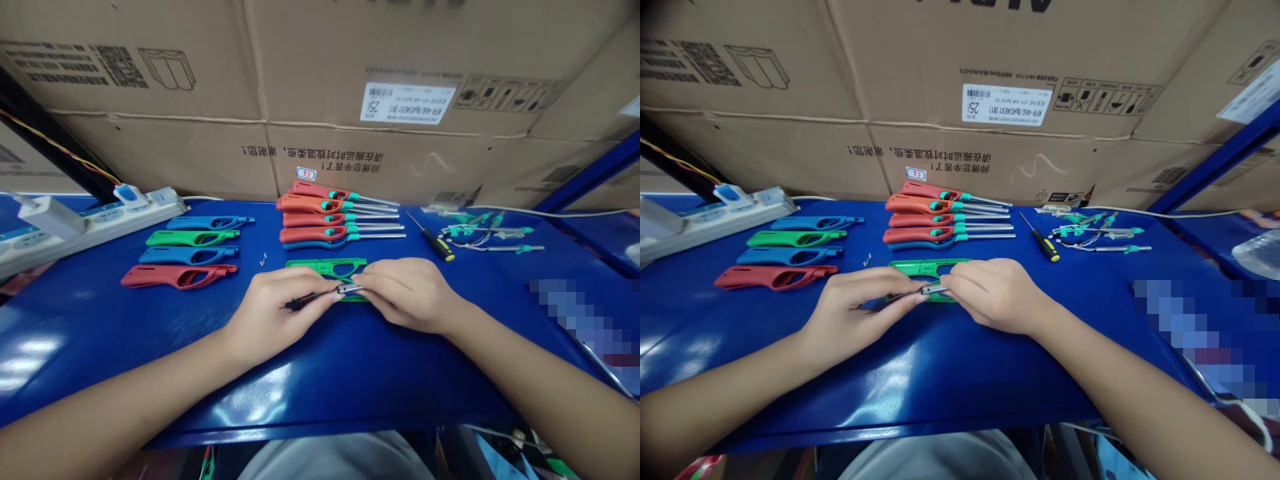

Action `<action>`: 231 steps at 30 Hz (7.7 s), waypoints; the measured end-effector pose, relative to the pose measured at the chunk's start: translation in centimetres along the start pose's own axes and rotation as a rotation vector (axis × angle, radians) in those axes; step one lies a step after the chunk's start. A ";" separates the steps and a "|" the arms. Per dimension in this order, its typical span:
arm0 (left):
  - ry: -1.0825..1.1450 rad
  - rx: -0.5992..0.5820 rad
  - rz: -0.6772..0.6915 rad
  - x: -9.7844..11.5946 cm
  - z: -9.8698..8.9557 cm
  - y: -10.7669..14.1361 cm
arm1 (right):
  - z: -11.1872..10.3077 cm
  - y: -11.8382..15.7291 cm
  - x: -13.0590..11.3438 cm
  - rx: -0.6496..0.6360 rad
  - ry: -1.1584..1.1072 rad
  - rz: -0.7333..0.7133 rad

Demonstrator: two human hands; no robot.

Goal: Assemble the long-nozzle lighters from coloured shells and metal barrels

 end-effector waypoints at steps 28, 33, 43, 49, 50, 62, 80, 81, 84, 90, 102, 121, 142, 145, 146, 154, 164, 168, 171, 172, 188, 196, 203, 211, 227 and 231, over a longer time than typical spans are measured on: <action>0.304 -0.080 -0.460 -1.2 0.8 -0.2 | 0.1 -0.3 -0.2 -0.282 -0.026 -0.066; 0.368 -0.105 -0.486 -1.7 1.2 0.0 | -0.1 -0.2 0.0 -0.254 -0.042 -0.051; 0.289 -0.061 -0.469 -2.3 1.2 0.8 | 0.0 0.5 1.9 -0.368 -0.207 0.167; -0.040 -0.123 -0.156 -1.4 0.4 0.1 | 0.3 1.1 3.4 -0.592 -0.465 0.369; -0.064 -0.122 -0.111 -1.2 0.3 0.0 | 0.2 1.2 3.5 -0.637 -0.518 0.376; -0.148 -0.195 -0.067 -2.4 0.2 -0.1 | -0.2 1.5 3.6 -0.807 -0.960 0.449; -0.325 -0.332 -0.042 -3.1 0.9 0.3 | 0.7 2.2 4.4 -0.745 -0.553 0.405; -0.322 -0.334 -0.050 -3.1 0.9 0.4 | 0.7 2.1 4.4 -0.745 -0.544 0.392; -0.304 -0.342 -0.068 -3.1 0.9 0.6 | 0.7 2.1 4.4 -0.742 -0.507 0.357; -0.286 -0.319 -0.067 -3.0 1.0 0.4 | 0.7 2.0 4.2 -0.739 -0.434 0.305; -0.216 -0.276 -0.112 -2.6 0.6 0.0 | 0.2 1.5 3.9 -0.835 -0.393 0.327; -0.200 -0.236 -0.120 -2.3 0.7 -0.2 | -0.6 1.3 4.0 -0.782 -0.476 0.332; -0.200 -0.239 -0.108 -2.1 1.5 -0.1 | -0.5 1.7 4.2 -0.856 -0.411 0.323; -0.192 -0.237 -0.115 -2.1 1.5 -0.2 | -0.5 1.7 4.2 -0.836 -0.399 0.325; -0.190 -0.234 -0.118 -2.2 1.5 -0.2 | -0.4 1.7 4.2 -0.831 -0.394 0.324; -0.197 -0.203 -0.148 -2.2 1.3 -0.2 | 0.0 1.7 4.1 -0.841 -0.394 0.300; -0.189 -0.225 -0.205 -2.6 1.2 -0.1 | 0.1 1.4 3.7 -0.850 -0.327 0.266; -0.184 -0.220 -0.198 -2.5 1.3 -0.2 | -0.2 1.4 3.6 -0.849 -0.295 0.243; -0.175 -0.212 -0.198 -2.5 1.3 -0.2 | -0.3 1.4 3.6 -0.847 -0.282 0.241; -0.173 -0.211 -0.199 -2.5 1.3 -0.2 | -0.4 1.5 3.6 -0.844 -0.284 0.240; -0.195 -0.220 -0.230 -2.6 1.2 -0.1 | 0.2 1.4 3.5 -0.823 -0.419 0.273; -0.194 -0.237 -0.240 -2.6 1.0 -0.1 | 0.7 1.4 3.5 -0.811 -0.494 0.341; -0.194 -0.257 -0.261 -2.4 0.8 -0.2 | 0.1 1.2 3.1 -0.733 -0.567 0.439; -0.211 -0.280 -0.244 -2.1 0.4 -0.1 | 1.6 0.6 1.0 -0.691 -0.503 0.333; -0.288 -0.317 -0.256 -1.6 0.1 0.2 | 2.2 1.1 1.2 -0.626 -0.599 0.333; -0.286 -0.319 -0.277 -1.6 0.0 0.1 | 2.2 1.0 1.1 -0.643 -0.596 0.338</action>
Point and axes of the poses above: each hand's wrist, its own y-axis away from the middle knuckle, its own z-axis out of the palm, x = y × z, the point moved 3 cm from there along -y, towards the middle knuckle, and after that the axes turned 11 degrees about y, right-handed, at the moved point
